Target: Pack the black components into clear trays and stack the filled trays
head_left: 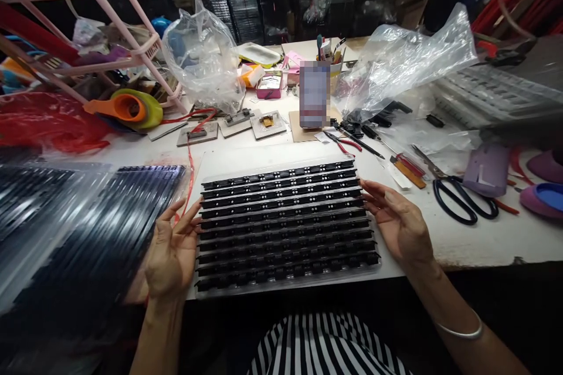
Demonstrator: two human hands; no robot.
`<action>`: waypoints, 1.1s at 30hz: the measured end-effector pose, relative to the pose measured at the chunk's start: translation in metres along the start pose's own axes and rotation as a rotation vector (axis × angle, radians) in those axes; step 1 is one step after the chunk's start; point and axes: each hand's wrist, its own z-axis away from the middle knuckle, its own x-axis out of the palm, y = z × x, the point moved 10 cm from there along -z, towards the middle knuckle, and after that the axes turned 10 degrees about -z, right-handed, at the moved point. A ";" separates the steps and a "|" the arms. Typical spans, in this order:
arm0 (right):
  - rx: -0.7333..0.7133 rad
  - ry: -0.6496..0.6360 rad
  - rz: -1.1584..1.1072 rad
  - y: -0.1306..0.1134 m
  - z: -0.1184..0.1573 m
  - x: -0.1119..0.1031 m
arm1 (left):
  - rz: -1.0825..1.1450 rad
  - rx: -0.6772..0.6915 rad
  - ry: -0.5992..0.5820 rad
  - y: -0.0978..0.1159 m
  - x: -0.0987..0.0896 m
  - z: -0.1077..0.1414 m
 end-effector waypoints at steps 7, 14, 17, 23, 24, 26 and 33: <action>0.004 -0.020 0.023 0.000 0.001 0.000 | 0.014 -0.004 0.011 -0.002 -0.003 -0.001; 0.020 -0.020 -0.031 0.002 0.001 0.000 | 0.016 -0.006 0.018 -0.002 -0.002 -0.001; 0.023 -0.029 -0.011 0.002 0.001 0.001 | 0.025 0.006 0.018 0.000 -0.002 0.000; 0.029 -0.010 0.035 0.003 0.001 0.000 | 0.053 0.023 0.004 0.002 -0.001 0.000; 0.033 -0.003 0.027 0.003 0.001 -0.001 | 0.059 0.027 0.002 0.002 -0.001 0.000; 0.048 0.009 0.012 0.005 0.001 -0.001 | 0.071 0.034 -0.002 0.002 -0.002 0.000; 0.062 -0.013 -0.026 0.012 0.000 0.000 | 0.056 0.032 -0.042 -0.003 -0.001 -0.002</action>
